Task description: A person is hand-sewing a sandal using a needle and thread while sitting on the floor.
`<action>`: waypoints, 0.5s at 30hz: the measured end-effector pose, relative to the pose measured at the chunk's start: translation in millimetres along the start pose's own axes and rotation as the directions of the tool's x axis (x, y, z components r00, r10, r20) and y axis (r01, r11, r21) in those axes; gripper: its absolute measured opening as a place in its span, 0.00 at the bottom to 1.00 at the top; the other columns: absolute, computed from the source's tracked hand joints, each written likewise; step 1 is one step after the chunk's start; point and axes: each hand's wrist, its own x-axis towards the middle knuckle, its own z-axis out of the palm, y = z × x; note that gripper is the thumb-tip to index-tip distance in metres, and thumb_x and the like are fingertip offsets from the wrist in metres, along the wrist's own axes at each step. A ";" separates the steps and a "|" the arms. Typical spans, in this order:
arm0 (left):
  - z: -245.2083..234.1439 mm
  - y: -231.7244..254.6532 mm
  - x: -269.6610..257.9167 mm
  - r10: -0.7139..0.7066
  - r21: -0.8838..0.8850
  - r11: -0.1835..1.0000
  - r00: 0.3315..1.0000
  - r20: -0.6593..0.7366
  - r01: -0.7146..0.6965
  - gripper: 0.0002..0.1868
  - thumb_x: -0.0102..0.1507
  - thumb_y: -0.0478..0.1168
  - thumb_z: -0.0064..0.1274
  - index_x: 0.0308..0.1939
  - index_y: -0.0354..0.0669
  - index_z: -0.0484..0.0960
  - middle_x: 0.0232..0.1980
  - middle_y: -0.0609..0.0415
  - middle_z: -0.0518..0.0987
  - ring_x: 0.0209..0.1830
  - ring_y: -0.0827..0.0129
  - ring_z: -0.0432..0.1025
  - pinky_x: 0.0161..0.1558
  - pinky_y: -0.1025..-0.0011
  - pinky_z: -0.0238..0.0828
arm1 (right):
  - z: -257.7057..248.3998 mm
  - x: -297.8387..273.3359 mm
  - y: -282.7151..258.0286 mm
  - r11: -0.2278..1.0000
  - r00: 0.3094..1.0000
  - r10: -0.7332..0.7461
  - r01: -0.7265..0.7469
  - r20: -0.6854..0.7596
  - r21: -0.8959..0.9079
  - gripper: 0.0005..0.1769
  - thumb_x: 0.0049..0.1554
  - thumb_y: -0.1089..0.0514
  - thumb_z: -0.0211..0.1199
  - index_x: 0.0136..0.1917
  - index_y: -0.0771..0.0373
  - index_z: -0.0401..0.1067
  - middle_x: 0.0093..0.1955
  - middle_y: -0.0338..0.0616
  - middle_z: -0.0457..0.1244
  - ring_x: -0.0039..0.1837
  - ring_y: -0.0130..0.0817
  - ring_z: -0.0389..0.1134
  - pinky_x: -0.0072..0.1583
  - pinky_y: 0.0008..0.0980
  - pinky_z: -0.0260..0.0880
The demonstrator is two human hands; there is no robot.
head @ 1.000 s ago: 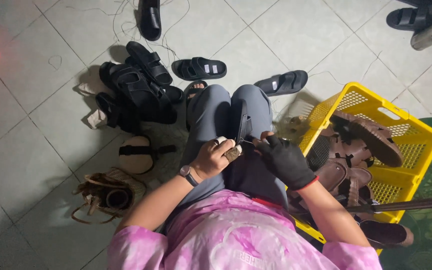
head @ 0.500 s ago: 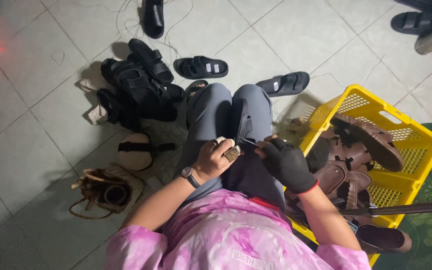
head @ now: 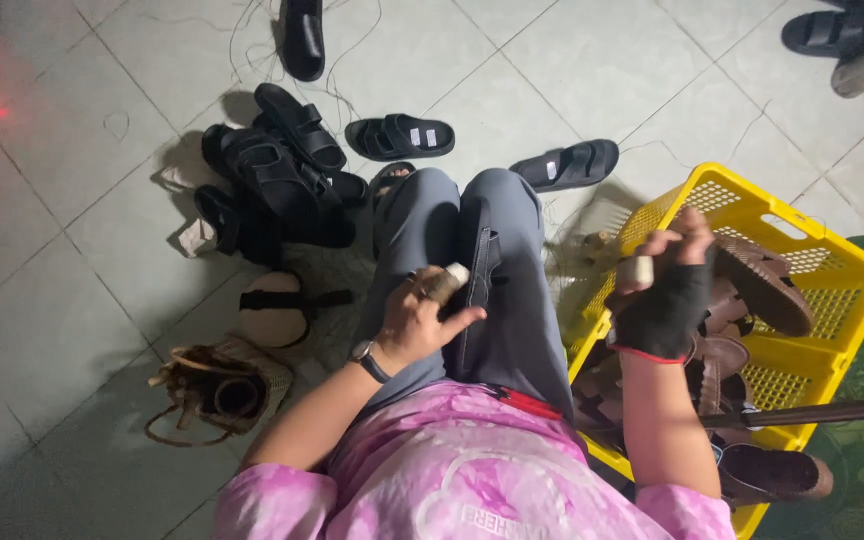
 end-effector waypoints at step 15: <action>17.7 -38.4 24.4 -0.305 -0.664 0.502 0.832 0.463 0.554 0.13 0.65 0.42 0.50 0.38 0.35 0.83 0.53 0.46 0.71 0.49 0.59 0.73 0.52 0.67 0.68 | -4.3 -27.8 50.7 0.213 0.483 0.240 0.820 0.842 -0.531 0.10 0.44 0.55 0.66 0.35 0.57 0.67 0.28 0.45 0.61 0.32 0.50 0.66 0.33 0.39 0.65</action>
